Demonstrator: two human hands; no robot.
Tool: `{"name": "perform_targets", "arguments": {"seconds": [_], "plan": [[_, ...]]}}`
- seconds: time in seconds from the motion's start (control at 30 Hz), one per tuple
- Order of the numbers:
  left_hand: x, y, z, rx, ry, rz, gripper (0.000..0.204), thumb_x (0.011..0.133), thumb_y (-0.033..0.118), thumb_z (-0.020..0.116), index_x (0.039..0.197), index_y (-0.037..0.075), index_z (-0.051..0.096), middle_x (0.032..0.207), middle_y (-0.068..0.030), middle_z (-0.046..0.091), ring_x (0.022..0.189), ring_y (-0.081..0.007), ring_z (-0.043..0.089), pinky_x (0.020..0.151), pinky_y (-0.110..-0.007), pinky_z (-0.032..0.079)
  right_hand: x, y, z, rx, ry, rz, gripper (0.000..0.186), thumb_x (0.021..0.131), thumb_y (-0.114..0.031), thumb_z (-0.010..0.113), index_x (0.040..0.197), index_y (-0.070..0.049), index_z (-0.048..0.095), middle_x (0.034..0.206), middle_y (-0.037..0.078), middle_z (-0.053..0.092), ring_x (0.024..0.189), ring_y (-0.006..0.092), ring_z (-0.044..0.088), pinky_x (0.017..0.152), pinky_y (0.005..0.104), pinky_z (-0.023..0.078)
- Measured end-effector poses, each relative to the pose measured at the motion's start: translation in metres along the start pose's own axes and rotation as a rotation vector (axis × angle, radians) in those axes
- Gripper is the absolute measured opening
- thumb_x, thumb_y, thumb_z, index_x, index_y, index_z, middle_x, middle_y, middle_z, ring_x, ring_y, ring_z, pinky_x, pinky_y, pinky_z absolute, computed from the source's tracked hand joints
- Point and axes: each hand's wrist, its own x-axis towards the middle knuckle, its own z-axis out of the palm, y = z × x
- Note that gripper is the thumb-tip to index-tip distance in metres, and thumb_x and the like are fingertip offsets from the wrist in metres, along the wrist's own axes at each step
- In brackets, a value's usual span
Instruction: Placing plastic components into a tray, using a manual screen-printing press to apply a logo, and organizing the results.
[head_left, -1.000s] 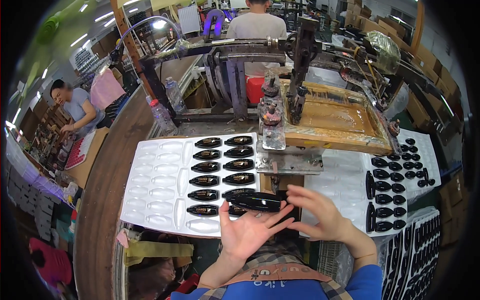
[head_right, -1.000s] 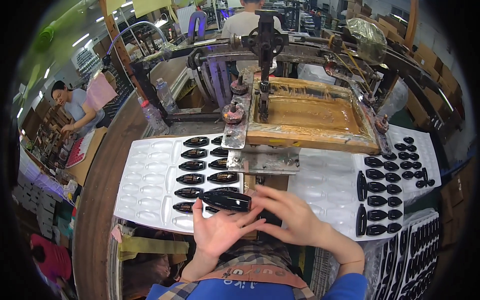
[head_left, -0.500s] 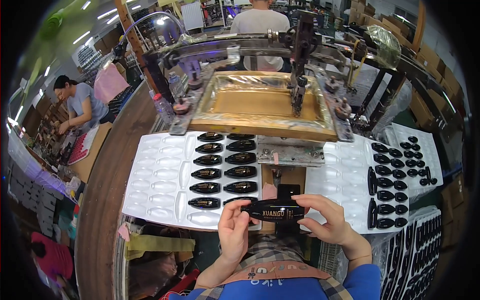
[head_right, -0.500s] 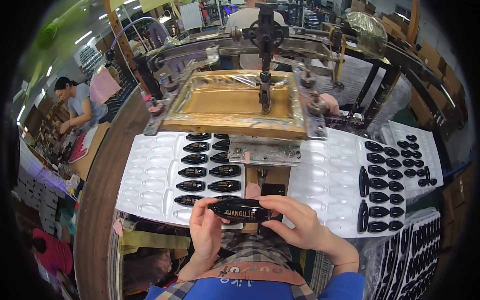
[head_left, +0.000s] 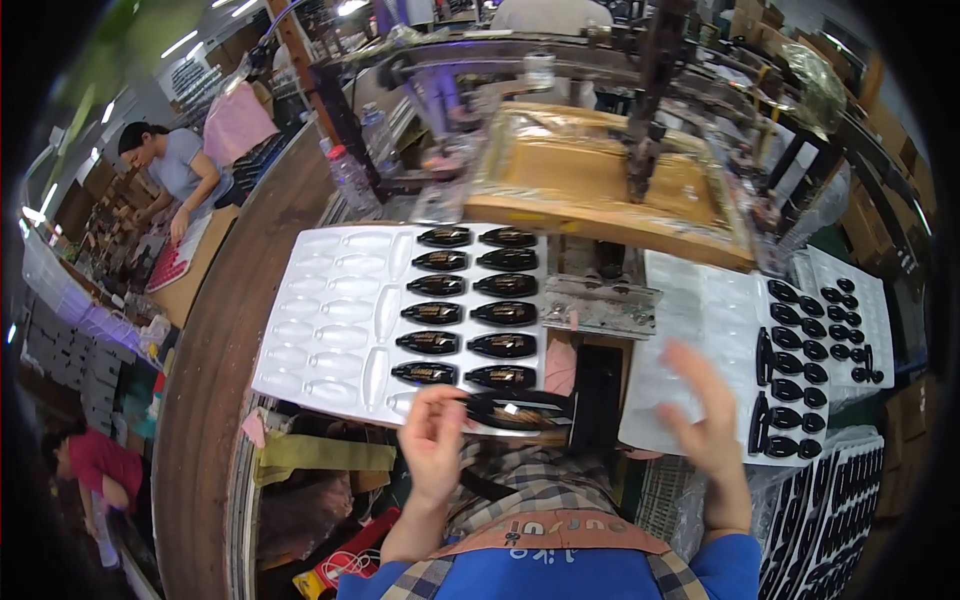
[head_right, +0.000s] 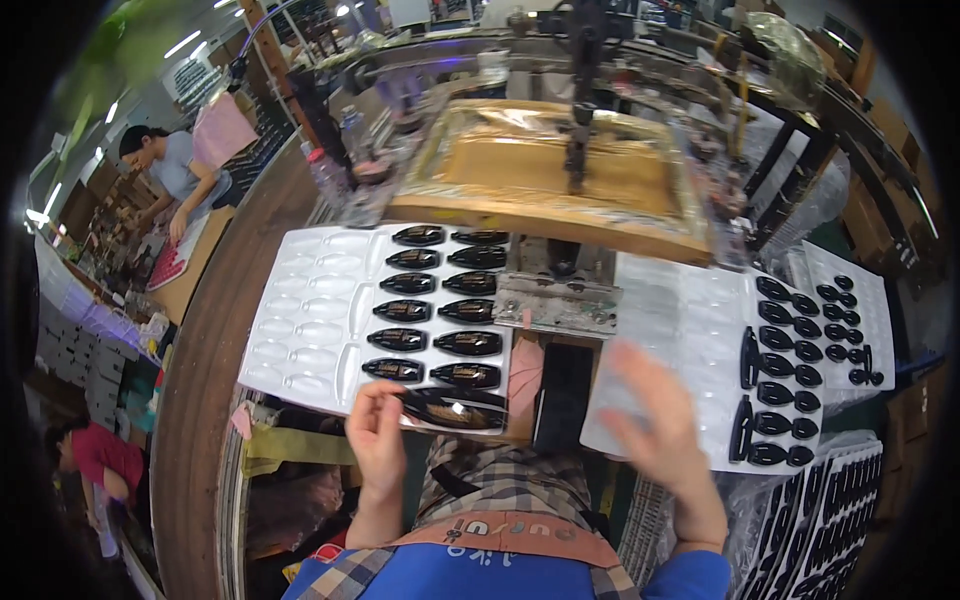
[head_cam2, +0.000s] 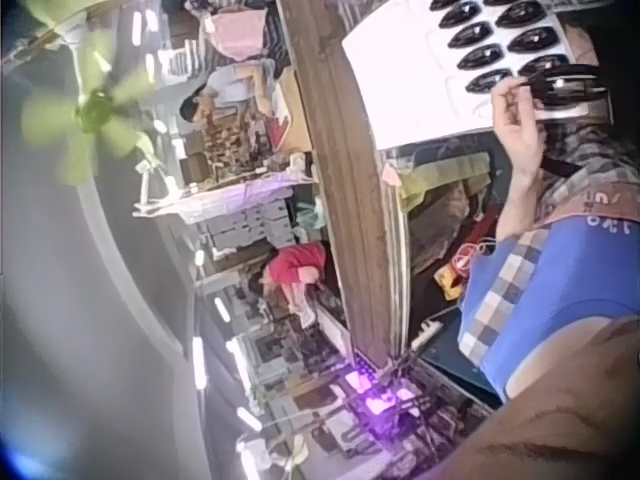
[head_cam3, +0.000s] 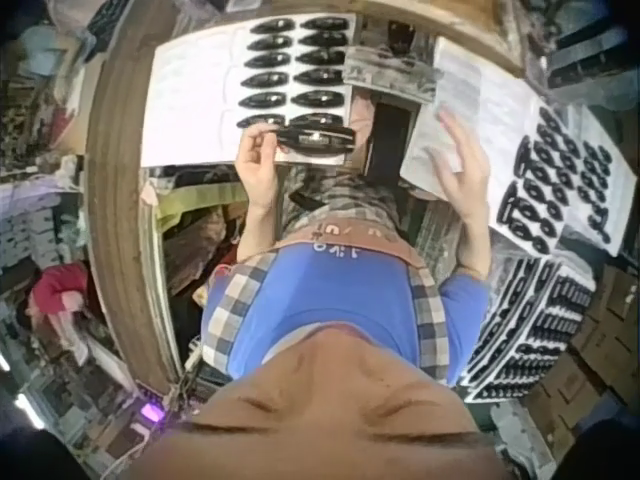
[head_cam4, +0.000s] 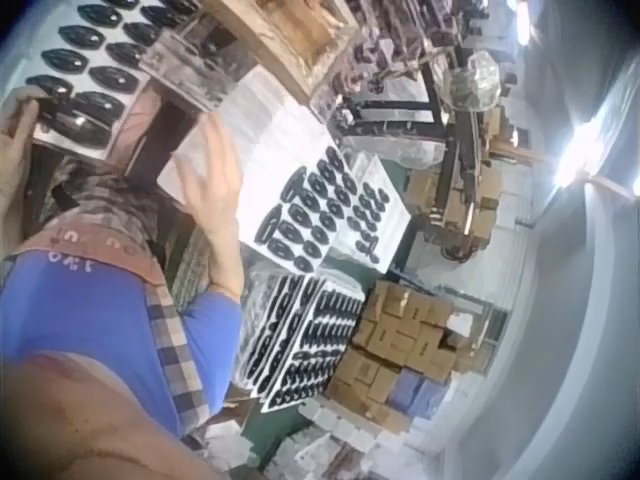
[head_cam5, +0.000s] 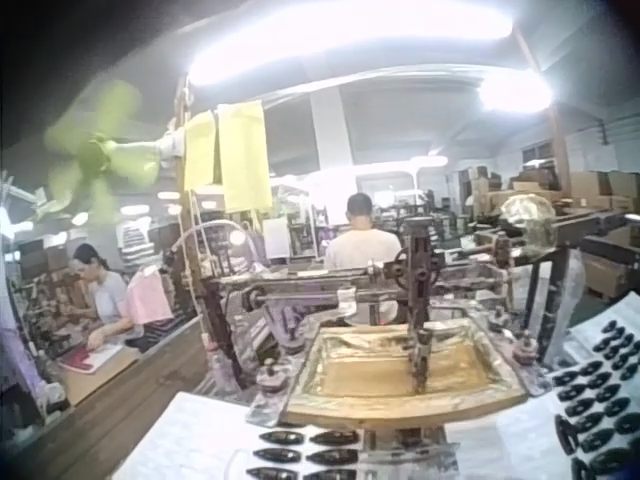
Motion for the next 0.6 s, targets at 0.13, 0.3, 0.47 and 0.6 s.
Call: {"name": "perform_targets", "arguments": {"seconds": [0.13,0.3,0.47,0.6], "plan": [[0.018,-0.019,-0.086,0.224,0.259,-0.008,0.007,0.085,0.007,0.049,0.088,0.001,0.052,0.067,0.0015,0.049,0.058,-0.0038,0.044,0.053,-0.016,0.036,-0.022,0.084,-0.023,-0.443,0.221,0.359,0.043,0.080,-0.018,0.053,0.117,0.000,0.043,0.119,0.020,0.046,0.112,0.0333,0.042,0.092,0.0350,0.034],[0.010,-0.063,-0.134,0.328,0.223,-0.134,0.010,0.085,0.011,0.051,0.085,0.001,0.052,0.063,0.0028,0.047,0.055,-0.0033,0.042,0.050,-0.016,0.034,-0.082,0.168,-0.046,-0.779,-0.041,0.695,0.037,0.081,-0.022,0.052,0.111,-0.001,0.047,0.109,0.017,0.050,0.101,0.0330,0.046,0.084,0.0367,0.038],[0.016,-0.086,-0.137,0.443,0.173,-0.178,0.013,0.085,0.011,0.051,0.085,-0.001,0.053,0.063,-0.0001,0.051,0.057,-0.0060,0.046,0.052,-0.019,0.038,-0.085,0.180,-0.050,-0.774,0.022,0.593,0.035,0.081,-0.022,0.052,0.109,-0.002,0.048,0.105,0.017,0.052,0.098,0.0327,0.047,0.081,0.0376,0.040],[0.025,-0.076,-0.135,0.727,0.110,-0.098,0.016,0.080,0.010,0.054,0.090,-0.003,0.053,0.060,-0.0095,0.054,0.055,-0.0155,0.053,0.052,-0.028,0.042,-0.093,0.199,-0.051,-0.767,0.003,0.793,0.041,0.080,-0.019,0.053,0.116,-0.006,0.042,0.103,0.019,0.053,0.091,0.0353,0.051,0.076,0.0391,0.042]]}}
